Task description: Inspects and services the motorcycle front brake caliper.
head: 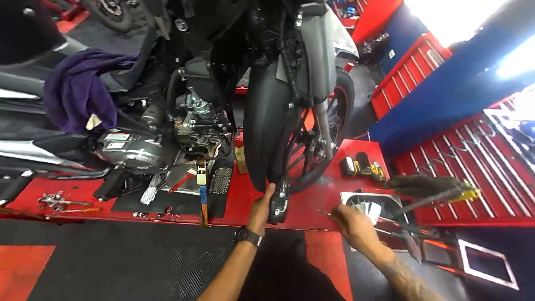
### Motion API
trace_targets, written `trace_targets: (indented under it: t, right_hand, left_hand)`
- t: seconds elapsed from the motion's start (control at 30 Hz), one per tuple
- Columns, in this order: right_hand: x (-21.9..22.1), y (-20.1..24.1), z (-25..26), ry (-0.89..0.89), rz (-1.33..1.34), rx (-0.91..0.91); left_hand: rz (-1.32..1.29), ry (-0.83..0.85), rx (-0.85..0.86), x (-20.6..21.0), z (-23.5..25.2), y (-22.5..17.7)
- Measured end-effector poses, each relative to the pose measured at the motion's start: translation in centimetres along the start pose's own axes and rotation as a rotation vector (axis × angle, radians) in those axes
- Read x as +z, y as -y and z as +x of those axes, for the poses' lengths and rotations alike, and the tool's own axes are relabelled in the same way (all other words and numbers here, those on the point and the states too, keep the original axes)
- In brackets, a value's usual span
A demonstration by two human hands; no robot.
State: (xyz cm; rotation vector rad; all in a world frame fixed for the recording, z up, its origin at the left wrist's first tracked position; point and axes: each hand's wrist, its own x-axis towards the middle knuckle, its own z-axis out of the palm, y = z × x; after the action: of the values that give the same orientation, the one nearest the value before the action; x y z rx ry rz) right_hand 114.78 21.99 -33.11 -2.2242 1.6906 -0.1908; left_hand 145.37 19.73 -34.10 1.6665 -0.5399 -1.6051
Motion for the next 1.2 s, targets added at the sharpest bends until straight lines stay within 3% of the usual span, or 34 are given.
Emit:
trace_targets:
  t: [0.07, 0.2, 0.4, 0.57, 0.67, 0.77, 0.83, 0.97, 1.1, 1.2]
  right_hand:
    - [3.1, -1.3, 1.0, 0.177, 0.074, 0.133]
    - [11.6, -2.5, 3.3, 0.35, 0.15, 0.228]
    - [21.3, -4.0, 8.2, 0.498, 0.16, 0.04]
    - [25.0, -5.6, 8.7, 0.401, 0.24, -0.044]
    - [22.6, -4.2, 8.3, 0.245, 0.71, 0.155]
    - [14.6, -0.3, 7.8, 0.447, 1.702, 0.609]
    - [10.4, 1.3, 7.6, 0.579, 2.013, 0.711]
    - [6.5, 2.5, 7.5, 0.599, 2.224, 0.845]
    - [4.3, 1.5, 5.6, 0.64, 2.336, 0.736]
    - [2.9, 0.2, 3.3, 0.672, 2.324, 0.612]
  left_hand:
    - [-0.015, 0.054, -0.012, 0.4, 0.4, 0.0]
    - [-0.026, 0.083, -0.045, 1.4, 0.5, 0.0]
    - [-0.064, -0.026, -0.059, 2.9, -0.7, -0.5]
    - [-0.106, -0.153, -0.041, 5.8, -1.2, 0.2]
    - [-0.147, -0.158, -0.017, 8.0, -1.4, 0.3]
    - [-0.179, -0.163, 0.0, 9.9, -1.9, 0.9]
    - [-0.146, -0.195, 0.04, 11.2, -2.2, 1.1]
    - [0.183, -0.402, 0.24, 14.0, -3.0, 1.9]
    - [0.561, -0.494, 0.573, 15.9, -6.0, 4.0]
    - [0.626, -0.548, 0.507, 16.0, -7.0, 3.3]
